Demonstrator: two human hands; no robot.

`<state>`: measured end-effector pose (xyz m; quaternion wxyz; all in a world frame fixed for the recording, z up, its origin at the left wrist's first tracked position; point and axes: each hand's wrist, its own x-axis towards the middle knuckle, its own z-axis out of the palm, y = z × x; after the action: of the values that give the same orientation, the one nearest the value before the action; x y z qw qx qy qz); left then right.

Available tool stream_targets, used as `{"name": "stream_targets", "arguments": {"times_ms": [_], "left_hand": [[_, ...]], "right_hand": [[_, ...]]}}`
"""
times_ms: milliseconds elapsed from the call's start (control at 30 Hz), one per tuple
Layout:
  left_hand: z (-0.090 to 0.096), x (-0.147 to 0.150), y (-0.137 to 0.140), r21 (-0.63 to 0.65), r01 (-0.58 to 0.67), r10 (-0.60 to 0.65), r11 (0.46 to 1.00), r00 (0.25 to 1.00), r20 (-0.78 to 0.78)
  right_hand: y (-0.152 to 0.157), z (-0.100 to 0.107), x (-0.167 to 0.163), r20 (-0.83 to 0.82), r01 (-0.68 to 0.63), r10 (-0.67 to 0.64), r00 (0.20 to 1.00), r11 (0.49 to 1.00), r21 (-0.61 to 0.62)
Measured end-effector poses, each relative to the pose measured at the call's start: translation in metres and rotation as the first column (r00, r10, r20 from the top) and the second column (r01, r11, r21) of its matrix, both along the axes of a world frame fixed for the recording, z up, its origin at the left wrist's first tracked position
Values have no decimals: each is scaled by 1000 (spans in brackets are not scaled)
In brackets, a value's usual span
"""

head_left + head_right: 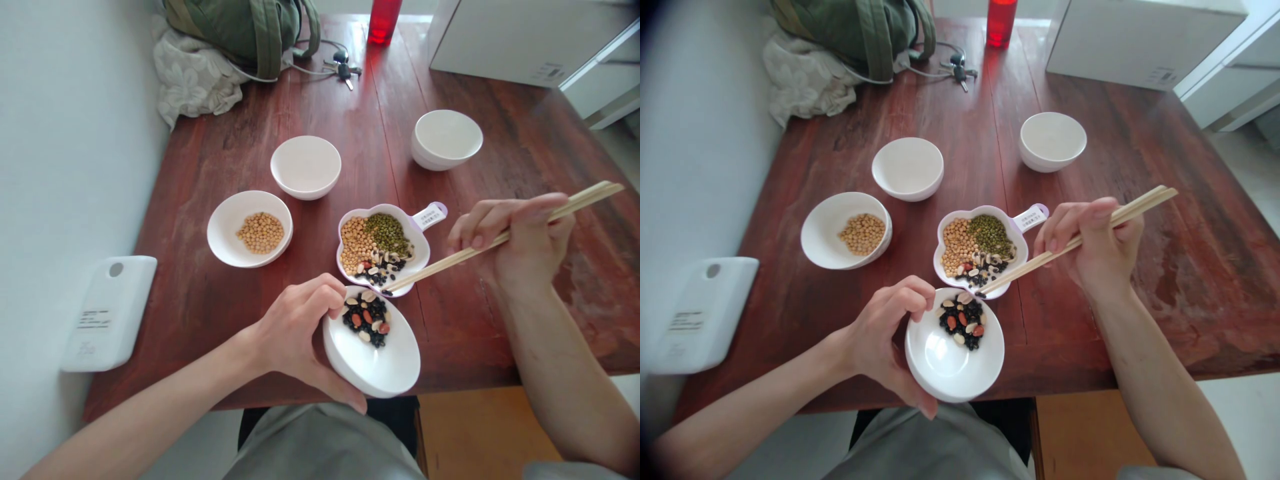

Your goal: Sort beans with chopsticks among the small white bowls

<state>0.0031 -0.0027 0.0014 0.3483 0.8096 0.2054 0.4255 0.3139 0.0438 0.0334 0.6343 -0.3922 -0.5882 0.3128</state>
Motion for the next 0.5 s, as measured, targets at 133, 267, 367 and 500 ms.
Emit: {"name": "stream_targets", "arguments": {"times_ms": [133, 267, 367, 500], "left_hand": [[0, 0, 1, 3, -3, 3, 1000, 1000, -2], [0, 1, 1, 11, -3, 3, 1000, 1000, -1], [0, 1, 1, 11, -9, 9, 1000, 1000, -6], [0, 1, 1, 11, -11, 11, 1000, 1000, -11]], "right_hand": [[6, 3, 5, -63, 118, -114, 991, 990, 71], [3, 5, 11, 7, 157, -160, 987, 974, 161], [-3, 5, 13, 76, 130, -145, 986, 976, 176], [-6, 6, 13, 225, 54, -87, 970, 988, 148]]}}
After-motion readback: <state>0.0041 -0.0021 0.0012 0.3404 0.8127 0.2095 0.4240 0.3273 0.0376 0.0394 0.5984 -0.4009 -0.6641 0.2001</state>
